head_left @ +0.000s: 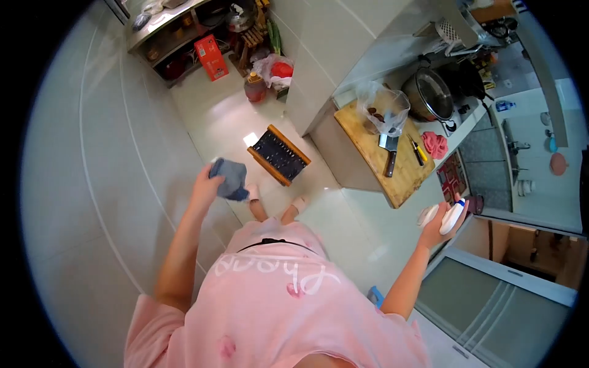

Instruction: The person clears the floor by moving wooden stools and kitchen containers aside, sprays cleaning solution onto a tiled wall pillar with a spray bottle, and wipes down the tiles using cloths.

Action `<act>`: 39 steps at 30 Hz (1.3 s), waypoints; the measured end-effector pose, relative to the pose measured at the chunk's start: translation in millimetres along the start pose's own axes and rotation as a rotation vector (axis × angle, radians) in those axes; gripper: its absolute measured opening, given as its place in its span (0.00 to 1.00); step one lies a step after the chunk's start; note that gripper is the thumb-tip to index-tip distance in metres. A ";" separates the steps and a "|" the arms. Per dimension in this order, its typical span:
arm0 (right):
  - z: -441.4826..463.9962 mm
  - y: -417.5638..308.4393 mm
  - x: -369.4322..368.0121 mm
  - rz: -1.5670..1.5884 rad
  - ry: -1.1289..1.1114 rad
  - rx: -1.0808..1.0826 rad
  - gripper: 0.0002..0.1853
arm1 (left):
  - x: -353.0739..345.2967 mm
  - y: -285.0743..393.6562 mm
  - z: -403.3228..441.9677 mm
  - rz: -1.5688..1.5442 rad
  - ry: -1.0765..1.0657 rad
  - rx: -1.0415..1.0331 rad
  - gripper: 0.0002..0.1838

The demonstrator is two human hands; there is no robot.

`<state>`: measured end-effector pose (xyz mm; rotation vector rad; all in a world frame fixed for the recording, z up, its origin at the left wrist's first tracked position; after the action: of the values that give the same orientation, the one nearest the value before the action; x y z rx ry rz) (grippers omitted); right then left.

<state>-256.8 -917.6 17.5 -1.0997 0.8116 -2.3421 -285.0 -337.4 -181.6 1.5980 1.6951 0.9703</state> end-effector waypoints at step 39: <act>-39.3 -123.7 -132.2 0.195 -0.411 0.264 0.29 | 146.2 66.9 15.7 -0.253 0.367 -0.480 0.19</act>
<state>-225.1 -735.2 7.3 -1.2610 0.4225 -1.9037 -248.0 -190.1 -126.5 0.9122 1.6734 1.4657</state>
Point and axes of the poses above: each hand's wrist, its own z-axis towards the middle knuckle, its own x-axis out of the back of the hand, y = z × x, the point moved 8 cm from there along z, towards the middle knuckle, and after that the axes turned 13 degrees about -y, right-handed, at the moved point
